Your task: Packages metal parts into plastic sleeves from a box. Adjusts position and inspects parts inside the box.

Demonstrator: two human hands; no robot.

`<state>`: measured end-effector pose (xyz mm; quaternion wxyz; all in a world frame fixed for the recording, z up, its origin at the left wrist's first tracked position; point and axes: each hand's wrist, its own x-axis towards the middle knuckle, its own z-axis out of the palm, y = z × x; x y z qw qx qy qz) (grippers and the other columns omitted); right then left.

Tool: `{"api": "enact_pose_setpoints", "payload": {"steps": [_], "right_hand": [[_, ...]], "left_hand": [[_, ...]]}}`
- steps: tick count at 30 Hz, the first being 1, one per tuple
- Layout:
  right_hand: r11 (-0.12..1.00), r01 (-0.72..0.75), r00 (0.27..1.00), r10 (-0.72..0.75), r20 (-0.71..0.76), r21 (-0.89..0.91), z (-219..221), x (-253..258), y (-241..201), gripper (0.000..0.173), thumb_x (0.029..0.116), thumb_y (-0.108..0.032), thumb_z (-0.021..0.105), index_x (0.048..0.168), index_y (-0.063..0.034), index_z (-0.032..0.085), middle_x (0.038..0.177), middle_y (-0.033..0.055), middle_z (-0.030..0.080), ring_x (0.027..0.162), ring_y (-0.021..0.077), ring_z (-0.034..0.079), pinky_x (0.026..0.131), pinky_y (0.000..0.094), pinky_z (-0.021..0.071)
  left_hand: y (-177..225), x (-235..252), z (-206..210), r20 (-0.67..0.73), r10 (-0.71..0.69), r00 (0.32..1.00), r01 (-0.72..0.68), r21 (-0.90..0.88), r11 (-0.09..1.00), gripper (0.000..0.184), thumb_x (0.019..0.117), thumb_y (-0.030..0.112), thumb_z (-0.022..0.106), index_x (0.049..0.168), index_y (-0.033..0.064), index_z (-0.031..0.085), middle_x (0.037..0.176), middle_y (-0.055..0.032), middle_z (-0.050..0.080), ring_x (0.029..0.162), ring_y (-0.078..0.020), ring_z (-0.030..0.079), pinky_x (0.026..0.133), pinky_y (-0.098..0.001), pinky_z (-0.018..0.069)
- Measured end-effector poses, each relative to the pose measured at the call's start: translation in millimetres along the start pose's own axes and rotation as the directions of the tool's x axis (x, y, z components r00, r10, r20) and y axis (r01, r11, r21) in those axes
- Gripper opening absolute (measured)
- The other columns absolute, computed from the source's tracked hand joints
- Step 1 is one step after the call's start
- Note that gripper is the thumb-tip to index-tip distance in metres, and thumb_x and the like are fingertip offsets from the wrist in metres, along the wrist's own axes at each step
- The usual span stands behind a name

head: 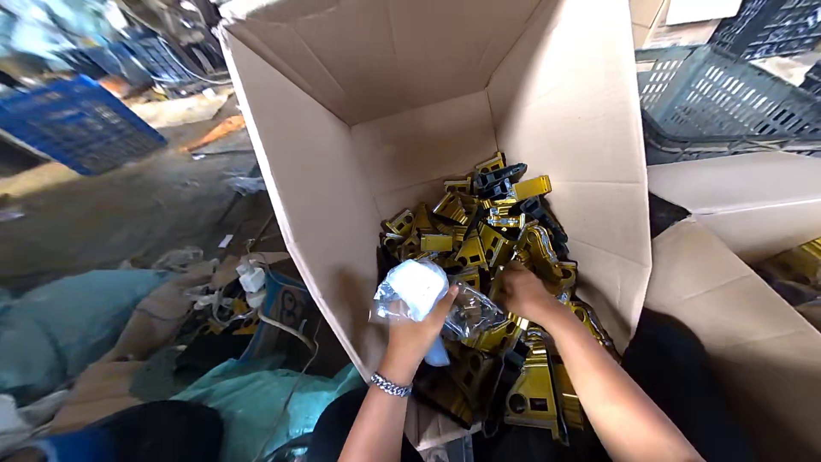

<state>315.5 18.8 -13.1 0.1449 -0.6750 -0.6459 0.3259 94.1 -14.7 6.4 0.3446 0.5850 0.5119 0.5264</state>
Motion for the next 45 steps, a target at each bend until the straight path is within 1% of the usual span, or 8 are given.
{"api": "enact_pose_setpoints", "payload": {"steps": [4, 10, 15, 18, 27, 37, 42, 45], "right_hand": [[0.730, 0.242, 0.925, 0.026, -0.380, 0.640, -24, -50, 41, 0.082, 0.0750, -0.008, 0.080, 0.146, 0.0021, 0.040, 0.143, 0.0154, 0.052, 0.120, 0.0190, 0.062, 0.091, 0.0321, 0.0591], [0.271, 0.243, 0.966, -0.157, -0.206, 0.931, -9, -103, 18, 0.054, 0.0803, -0.012, 0.082, 0.129, -0.0045, 0.059, 0.113, 0.0092, 0.072, 0.090, 0.0265, 0.074, 0.074, 0.0462, 0.0663], [0.815, 0.288, 0.925, -0.101, -0.367, 0.502, 29, -78, -34, 0.053, 0.0832, -0.014, 0.077, 0.128, 0.0064, 0.058, 0.110, 0.0115, 0.071, 0.095, 0.0145, 0.071, 0.083, 0.0306, 0.0605], [0.982, 0.175, 0.985, -0.175, -0.006, 0.070, 32, -65, -56, 0.059, 0.0921, -0.018, 0.071, 0.141, 0.0046, 0.047, 0.137, 0.0271, 0.057, 0.113, 0.0388, 0.066, 0.096, 0.0523, 0.0533], [0.617, 0.030, 0.992, -0.112, 0.051, 0.786, 22, -50, -34, 0.069, 0.0845, -0.013, 0.080, 0.146, -0.0005, 0.050, 0.137, 0.0162, 0.060, 0.120, 0.0178, 0.061, 0.100, 0.0330, 0.0524], [0.664, 0.281, 0.910, 0.045, -0.413, 0.693, 34, -55, -15, 0.038, 0.0824, -0.016, 0.080, 0.106, 0.0042, 0.058, 0.091, 0.0059, 0.062, 0.079, 0.0068, 0.061, 0.072, 0.0251, 0.0542], [-0.426, 0.640, 0.745, 0.136, -0.654, 0.640, -13, -72, 40, 0.034, 0.1009, -0.039, 0.051, 0.099, -0.0140, 0.074, 0.089, -0.0005, 0.076, 0.080, 0.0081, 0.072, 0.068, 0.0237, 0.0598], [0.035, 0.389, 0.917, 0.079, -0.391, 0.920, -11, -68, 12, 0.041, 0.1103, -0.038, 0.031, 0.112, -0.0096, 0.060, 0.090, -0.0008, 0.072, 0.078, 0.0083, 0.070, 0.068, 0.0248, 0.0587]], "left_hand": [[-10, 1, 0, 0.046, 0.036, 0.998, -0.039, 0.069, 0.997, 0.046, 0.0838, 0.020, 0.081, 0.115, -0.0096, 0.064, 0.107, -0.0112, 0.072, 0.103, -0.0077, 0.068, 0.097, -0.0248, 0.0540], [-10, -10, 25, -0.028, 0.101, 0.994, -0.103, -0.086, 0.991, 0.046, 0.0810, 0.010, 0.082, 0.114, -0.0147, 0.061, 0.104, -0.0120, 0.072, 0.099, -0.0064, 0.069, 0.094, -0.0222, 0.0559], [35, -23, 28, 0.059, -0.259, 0.964, 0.262, -0.378, 0.888, 0.024, 0.0838, -0.004, 0.073, 0.106, -0.0020, 0.065, 0.094, -0.0025, 0.071, 0.091, -0.0070, 0.068, 0.086, -0.0245, 0.0572], [31, -22, 15, 0.026, -0.260, 0.965, 0.253, -0.348, 0.903, 0.027, 0.0846, -0.004, 0.072, 0.110, -0.0041, 0.063, 0.097, -0.0053, 0.072, 0.094, -0.0091, 0.069, 0.088, -0.0264, 0.0572], [-6, -10, 6, 0.010, 0.368, 0.930, -0.342, 0.388, 0.856, 0.056, 0.0785, 0.023, 0.081, 0.111, -0.0197, 0.064, 0.106, -0.0297, 0.071, 0.104, -0.0317, 0.071, 0.098, -0.0409, 0.0539], [14, -55, 18, 0.340, 0.295, 0.893, -0.303, -0.032, 0.953, 0.040, 0.0806, 0.014, 0.078, 0.109, -0.0130, 0.067, 0.101, -0.0160, 0.074, 0.098, -0.0119, 0.070, 0.092, -0.0270, 0.0544], [27, -9, -10, 0.175, -0.207, 0.963, 0.252, -0.294, 0.922, 0.031, 0.0963, 0.009, 0.054, 0.124, -0.0048, 0.054, 0.093, -0.0011, 0.071, 0.078, -0.0105, 0.071, 0.075, -0.0299, 0.0626], [8, -21, 2, 0.154, -0.061, 0.986, 0.068, -0.045, 0.997, 0.047, 0.0824, 0.010, 0.080, 0.120, -0.0119, 0.060, 0.105, -0.0103, 0.072, 0.097, -0.0082, 0.070, 0.092, -0.0257, 0.0578]]}}
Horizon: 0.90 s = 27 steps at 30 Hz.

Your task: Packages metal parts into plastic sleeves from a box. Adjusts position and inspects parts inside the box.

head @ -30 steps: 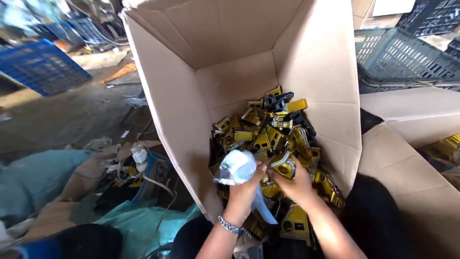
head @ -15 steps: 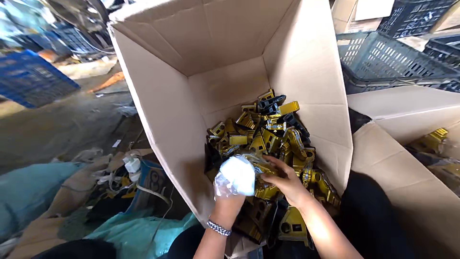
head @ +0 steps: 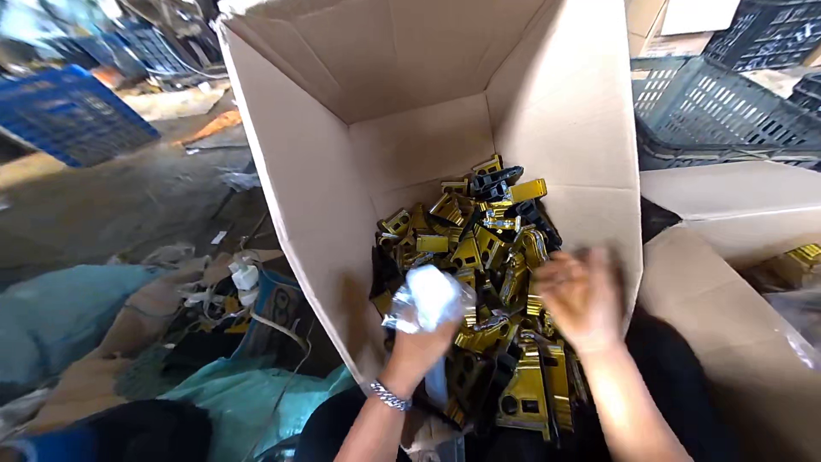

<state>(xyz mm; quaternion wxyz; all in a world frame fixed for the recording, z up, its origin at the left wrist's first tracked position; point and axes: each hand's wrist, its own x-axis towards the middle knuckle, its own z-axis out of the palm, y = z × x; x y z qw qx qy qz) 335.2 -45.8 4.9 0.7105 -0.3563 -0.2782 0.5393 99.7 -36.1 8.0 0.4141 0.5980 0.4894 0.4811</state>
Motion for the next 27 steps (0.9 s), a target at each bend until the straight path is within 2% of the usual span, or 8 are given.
{"api": "enact_pose_setpoints", "payload": {"steps": [1, 3, 8, 11, 14, 19, 23, 27], "right_hand": [[0.960, -0.103, 0.981, 0.141, 0.134, -0.259, 15, -5, 6, 0.035, 0.1081, -0.026, 0.039, 0.125, -0.0017, 0.057, 0.103, 0.0033, 0.069, 0.088, 0.0117, 0.068, 0.077, 0.0307, 0.0585], [0.869, -0.028, 0.940, 0.192, 0.283, -0.495, 35, -16, 23, 0.023, 0.0975, -0.010, 0.061, 0.115, 0.0028, 0.068, 0.101, 0.0026, 0.072, 0.088, 0.0075, 0.069, 0.081, 0.0281, 0.0608], [0.744, -0.113, 0.915, 0.336, 0.222, -0.659, 29, -28, 20, 0.015, 0.1017, -0.011, 0.058, 0.103, 0.0015, 0.066, 0.079, -0.0018, 0.064, 0.066, 0.0026, 0.062, 0.065, 0.0208, 0.0568], [0.727, -0.149, 0.880, 0.406, 0.246, -0.670, 21, -33, 23, 0.013, 0.0956, -0.015, 0.069, 0.091, -0.0041, 0.063, 0.070, -0.0039, 0.063, 0.056, 0.0040, 0.062, 0.057, 0.0219, 0.0571], [0.751, -0.155, 0.827, 0.454, 0.332, -0.642, 17, -31, 24, 0.023, 0.0958, -0.010, 0.067, 0.114, 0.0036, 0.066, 0.094, 0.0027, 0.071, 0.082, 0.0066, 0.069, 0.080, 0.0255, 0.0599], [0.720, -0.228, 0.853, 0.472, 0.222, -0.655, 23, -29, 22, 0.021, 0.1056, -0.018, 0.053, 0.090, -0.0072, 0.060, 0.068, -0.0063, 0.055, 0.056, 0.0021, 0.055, 0.058, 0.0194, 0.0519], [0.698, -0.103, 0.830, 0.453, 0.326, -0.709, 19, -28, 20, 0.016, 0.0972, -0.006, 0.062, 0.108, 0.0046, 0.067, 0.090, 0.0031, 0.071, 0.079, 0.0053, 0.069, 0.078, 0.0245, 0.0603], [0.802, -0.156, 0.893, 0.364, 0.264, -0.577, 13, -20, 16, 0.010, 0.0918, -0.006, 0.069, 0.085, -0.0081, 0.063, 0.070, -0.0053, 0.067, 0.056, 0.0038, 0.063, 0.055, 0.0209, 0.0565]], "left_hand": [[-7, -1, 8, 0.025, 0.100, 0.995, -0.102, 0.087, 0.991, 0.052, 0.0781, 0.013, 0.084, 0.117, -0.0139, 0.062, 0.107, -0.0142, 0.072, 0.102, -0.0095, 0.069, 0.096, -0.0263, 0.0557], [-10, -7, 20, 0.073, 0.169, 0.983, -0.176, 0.120, 0.977, 0.057, 0.0732, 0.015, 0.086, 0.116, -0.0151, 0.063, 0.108, -0.0167, 0.072, 0.105, -0.0117, 0.068, 0.098, -0.0279, 0.0535], [18, -4, 16, 0.204, -0.214, 0.955, 0.245, -0.140, 0.959, 0.052, 0.0746, 0.009, 0.087, 0.118, -0.0030, 0.061, 0.101, -0.0030, 0.073, 0.093, -0.0067, 0.070, 0.086, -0.0257, 0.0592], [12, 4, 10, 0.120, -0.161, 0.980, 0.160, 0.022, 0.987, 0.048, 0.0842, 0.011, 0.080, 0.124, -0.0068, 0.059, 0.106, -0.0055, 0.071, 0.095, -0.0031, 0.068, 0.088, -0.0213, 0.0574], [16, 0, 15, 0.170, -0.088, 0.981, 0.089, 0.006, 0.996, 0.046, 0.0826, 0.008, 0.081, 0.120, -0.0084, 0.060, 0.105, -0.0047, 0.072, 0.098, -0.0006, 0.067, 0.092, -0.0189, 0.0554], [12, 2, 18, 0.182, -0.053, 0.982, 0.029, 0.130, 0.991, 0.045, 0.0844, 0.011, 0.080, 0.120, -0.0101, 0.062, 0.110, -0.0097, 0.070, 0.105, -0.0014, 0.064, 0.097, -0.0188, 0.0507], [11, 2, 18, 0.220, -0.024, 0.975, -0.006, 0.133, 0.991, 0.048, 0.0825, 0.012, 0.082, 0.120, -0.0108, 0.062, 0.110, -0.0084, 0.071, 0.105, 0.0003, 0.064, 0.098, -0.0170, 0.0498], [-13, 22, -3, -0.038, 0.216, 0.976, -0.189, 0.353, 0.916, 0.045, 0.0817, 0.014, 0.080, 0.115, -0.0135, 0.065, 0.103, -0.0226, 0.072, 0.097, -0.0264, 0.072, 0.091, -0.0442, 0.0572]]}}
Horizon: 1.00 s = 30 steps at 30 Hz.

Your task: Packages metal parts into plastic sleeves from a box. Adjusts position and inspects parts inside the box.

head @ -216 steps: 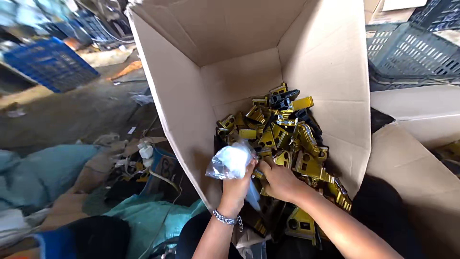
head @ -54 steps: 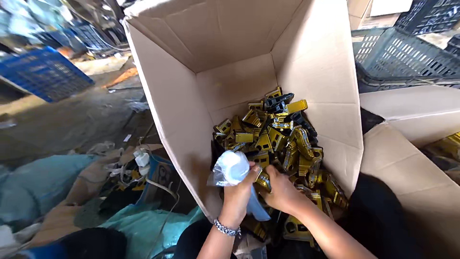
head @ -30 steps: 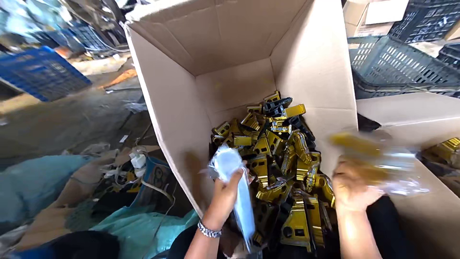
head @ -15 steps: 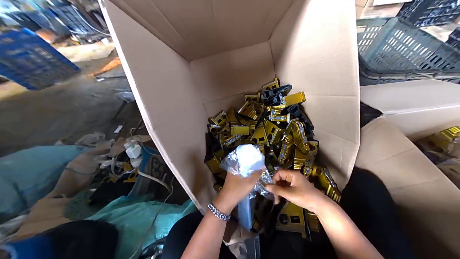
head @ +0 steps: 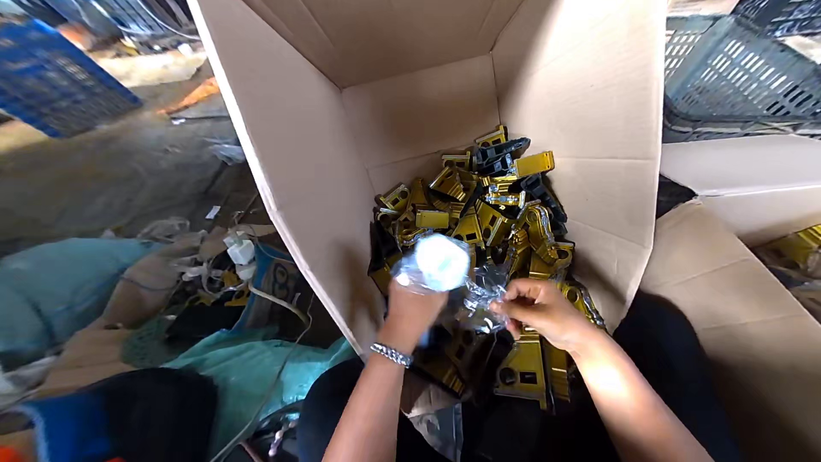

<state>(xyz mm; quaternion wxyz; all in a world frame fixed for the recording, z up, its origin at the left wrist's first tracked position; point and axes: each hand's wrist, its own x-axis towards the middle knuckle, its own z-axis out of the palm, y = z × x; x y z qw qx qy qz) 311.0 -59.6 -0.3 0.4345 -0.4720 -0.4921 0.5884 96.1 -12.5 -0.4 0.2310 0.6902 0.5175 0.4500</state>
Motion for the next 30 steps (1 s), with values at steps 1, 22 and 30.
{"api": "enact_pose_setpoints", "payload": {"steps": [1, 22, 30], "right_hand": [[0.999, 0.000, 0.999, 0.001, -0.035, 0.042, -1, 1, -2, 0.016, 0.0898, -0.006, 0.072, 0.080, -0.0114, 0.060, 0.067, -0.0063, 0.066, 0.052, 0.0027, 0.060, 0.050, 0.0190, 0.0531], [0.826, -0.031, 0.987, -0.063, -0.147, -0.563, -10, 15, 12, 0.031, 0.0916, -0.021, 0.075, 0.096, 0.0082, 0.065, 0.114, 0.0257, 0.062, 0.105, 0.0337, 0.061, 0.091, 0.0485, 0.0507], [0.946, 0.277, 0.925, -0.215, -0.314, 0.168, -41, -19, -5, 0.060, 0.0717, 0.000, 0.082, 0.126, -0.0044, 0.057, 0.107, 0.0026, 0.074, 0.097, 0.0134, 0.073, 0.086, 0.0320, 0.0631]], "left_hand": [[-5, 5, -6, -0.033, -0.036, 0.999, 0.035, -0.031, 0.999, 0.042, 0.0825, 0.014, 0.079, 0.114, -0.0098, 0.065, 0.098, -0.0181, 0.072, 0.089, -0.0234, 0.072, 0.084, -0.0429, 0.0592], [-10, 7, -10, -0.171, -0.100, 0.980, 0.062, -0.214, 0.975, 0.053, 0.0793, 0.018, 0.085, 0.117, -0.0105, 0.061, 0.103, -0.0097, 0.071, 0.097, -0.0064, 0.068, 0.092, -0.0246, 0.0565], [-7, -3, 8, -0.097, -0.011, 0.995, -0.006, -0.177, 0.984, 0.060, 0.0798, 0.020, 0.085, 0.118, -0.0176, 0.058, 0.107, -0.0173, 0.071, 0.102, -0.0096, 0.069, 0.097, -0.0245, 0.0547]]}}
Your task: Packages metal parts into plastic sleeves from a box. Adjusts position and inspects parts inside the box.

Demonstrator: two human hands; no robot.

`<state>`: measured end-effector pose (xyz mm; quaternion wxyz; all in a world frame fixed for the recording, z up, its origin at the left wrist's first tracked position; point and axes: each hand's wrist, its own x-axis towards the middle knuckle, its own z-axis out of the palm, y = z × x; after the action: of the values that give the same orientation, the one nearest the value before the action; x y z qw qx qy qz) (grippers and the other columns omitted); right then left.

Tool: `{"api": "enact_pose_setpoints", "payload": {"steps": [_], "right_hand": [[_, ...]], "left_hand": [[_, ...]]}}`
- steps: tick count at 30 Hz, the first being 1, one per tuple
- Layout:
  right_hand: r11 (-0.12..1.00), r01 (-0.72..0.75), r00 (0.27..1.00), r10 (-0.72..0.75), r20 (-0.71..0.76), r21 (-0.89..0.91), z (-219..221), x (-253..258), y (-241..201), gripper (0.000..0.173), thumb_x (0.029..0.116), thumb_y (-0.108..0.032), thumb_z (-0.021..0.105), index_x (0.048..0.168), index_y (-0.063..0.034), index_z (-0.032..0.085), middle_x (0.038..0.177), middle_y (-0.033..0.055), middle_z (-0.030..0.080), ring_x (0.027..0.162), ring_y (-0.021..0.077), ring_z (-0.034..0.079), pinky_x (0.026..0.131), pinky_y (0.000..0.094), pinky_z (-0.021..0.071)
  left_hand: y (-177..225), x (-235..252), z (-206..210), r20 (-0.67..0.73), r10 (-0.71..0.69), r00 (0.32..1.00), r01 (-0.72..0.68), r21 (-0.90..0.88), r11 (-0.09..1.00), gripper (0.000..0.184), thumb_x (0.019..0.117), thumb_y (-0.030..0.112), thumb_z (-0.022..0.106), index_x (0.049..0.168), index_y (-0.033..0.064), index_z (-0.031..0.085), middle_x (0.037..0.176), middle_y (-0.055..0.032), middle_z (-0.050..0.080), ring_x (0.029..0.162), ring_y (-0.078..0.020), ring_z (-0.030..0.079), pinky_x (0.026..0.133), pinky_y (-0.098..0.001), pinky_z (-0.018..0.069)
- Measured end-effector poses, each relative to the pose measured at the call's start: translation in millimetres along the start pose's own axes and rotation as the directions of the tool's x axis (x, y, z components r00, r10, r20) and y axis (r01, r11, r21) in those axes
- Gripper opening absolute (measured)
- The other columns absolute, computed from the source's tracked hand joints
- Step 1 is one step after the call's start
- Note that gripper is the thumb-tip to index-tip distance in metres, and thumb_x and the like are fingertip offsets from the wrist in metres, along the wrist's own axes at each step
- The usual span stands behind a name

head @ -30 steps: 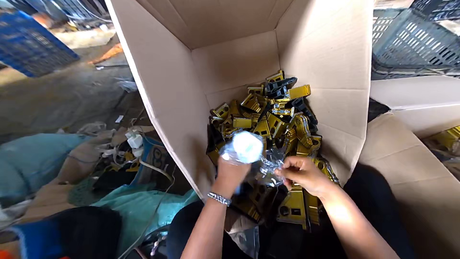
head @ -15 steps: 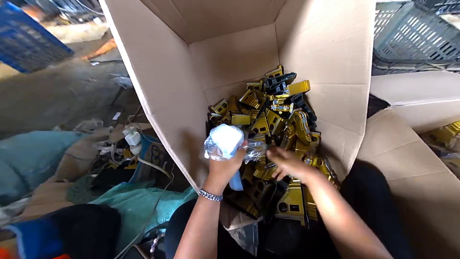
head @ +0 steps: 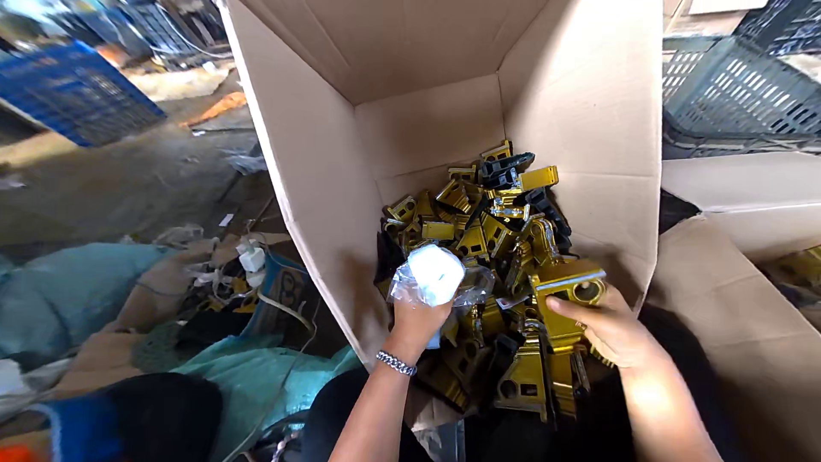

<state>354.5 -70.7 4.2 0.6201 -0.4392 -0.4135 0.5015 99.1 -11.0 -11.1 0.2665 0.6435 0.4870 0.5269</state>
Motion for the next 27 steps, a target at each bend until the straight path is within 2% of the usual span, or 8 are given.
{"api": "enact_pose_setpoints", "payload": {"steps": [3, 6, 8, 11, 17, 20, 24, 27], "right_hand": [[0.997, -0.064, 0.987, 0.070, 0.145, -0.046, 9, 4, -7, 0.061, 0.0794, -0.012, 0.083, 0.132, -0.0014, 0.054, 0.114, 0.0085, 0.071, 0.094, 0.0212, 0.074, 0.078, 0.0402, 0.0662], [0.875, 0.005, 0.957, 0.137, 0.257, -0.484, 45, 16, -10, 0.070, 0.0817, -0.023, 0.082, 0.139, 0.0032, 0.052, 0.121, 0.0097, 0.068, 0.107, 0.0106, 0.067, 0.093, 0.0280, 0.0573], [0.666, 0.152, 0.970, 0.041, 0.239, -0.731, 74, 18, 5, 0.053, 0.0841, -0.015, 0.077, 0.129, 0.0065, 0.060, 0.118, 0.0181, 0.069, 0.106, 0.0222, 0.069, 0.093, 0.0388, 0.0571], [0.468, 0.103, 0.884, 0.362, 0.296, -0.878, 101, 21, 20, 0.064, 0.0922, -0.013, 0.070, 0.146, 0.0056, 0.041, 0.138, 0.0276, 0.056, 0.118, 0.0412, 0.063, 0.100, 0.0551, 0.0504], [0.848, -0.135, 0.938, 0.276, 0.211, -0.513, 92, 36, 37, 0.079, 0.0823, -0.011, 0.079, 0.150, 0.0049, 0.040, 0.142, 0.0226, 0.055, 0.130, 0.0254, 0.055, 0.110, 0.0379, 0.0452], [0.947, -0.258, 0.948, 0.287, 0.139, -0.190, 84, 25, 27, 0.059, 0.0917, -0.016, 0.072, 0.144, 0.0014, 0.050, 0.135, 0.0157, 0.059, 0.119, 0.0160, 0.060, 0.100, 0.0314, 0.0510], [0.959, -0.232, 0.964, 0.249, 0.095, -0.161, 77, 16, 38, 0.068, 0.0903, -0.011, 0.062, 0.153, -0.0011, 0.039, 0.134, 0.0164, 0.059, 0.113, 0.0148, 0.062, 0.094, 0.0306, 0.0531], [0.910, -0.413, 0.908, 0.414, 0.070, -0.034, 73, 1, 27, 0.041, 0.1034, -0.011, 0.050, 0.143, -0.0010, 0.049, 0.121, 0.0108, 0.064, 0.100, 0.0130, 0.067, 0.084, 0.0300, 0.0580]], "left_hand": [[0, -6, 7, 0.035, 0.004, 0.999, 0.000, -0.119, 0.993, 0.055, 0.0795, 0.017, 0.085, 0.116, -0.0160, 0.059, 0.105, -0.0143, 0.072, 0.100, -0.0099, 0.070, 0.096, -0.0258, 0.0563], [31, -10, 9, 0.130, -0.237, 0.963, 0.268, -0.341, 0.901, 0.032, 0.0831, 0.006, 0.078, 0.109, -0.0048, 0.065, 0.098, -0.0045, 0.072, 0.095, -0.0081, 0.069, 0.091, -0.0260, 0.0572], [49, -6, 7, 0.139, -0.372, 0.918, 0.391, -0.475, 0.788, 0.021, 0.0856, -0.002, 0.072, 0.105, -0.0018, 0.065, 0.093, -0.0025, 0.072, 0.091, -0.0085, 0.069, 0.088, -0.0264, 0.0577], [38, -11, 3, 0.089, -0.351, 0.932, 0.355, -0.415, 0.838, 0.037, 0.0814, -0.004, 0.075, 0.114, -0.0084, 0.059, 0.097, -0.0078, 0.072, 0.092, -0.0109, 0.070, 0.089, -0.0279, 0.0586], [5, -10, 2, -0.002, 0.119, 0.993, -0.116, 0.183, 0.976, 0.063, 0.0719, 0.027, 0.089, 0.111, -0.0164, 0.066, 0.106, -0.0242, 0.072, 0.104, -0.0240, 0.071, 0.099, -0.0372, 0.0545], [6, -8, 0, -0.073, 0.055, 0.996, -0.044, 0.134, 0.990, 0.057, 0.0810, 0.015, 0.081, 0.119, -0.0205, 0.058, 0.111, -0.0264, 0.069, 0.107, -0.0233, 0.069, 0.100, -0.0342, 0.0534], [31, -41, 17, 0.127, 0.116, 0.985, -0.117, -0.003, 0.993, 0.047, 0.0791, 0.011, 0.079, 0.111, -0.0191, 0.063, 0.104, -0.0219, 0.073, 0.102, -0.0162, 0.071, 0.096, -0.0286, 0.0549], [30, -45, 26, 0.232, 0.092, 0.968, -0.063, -0.130, 0.990, 0.041, 0.0849, 0.014, 0.078, 0.113, -0.0135, 0.065, 0.106, -0.0158, 0.073, 0.105, -0.0107, 0.069, 0.099, -0.0256, 0.0533]]}}
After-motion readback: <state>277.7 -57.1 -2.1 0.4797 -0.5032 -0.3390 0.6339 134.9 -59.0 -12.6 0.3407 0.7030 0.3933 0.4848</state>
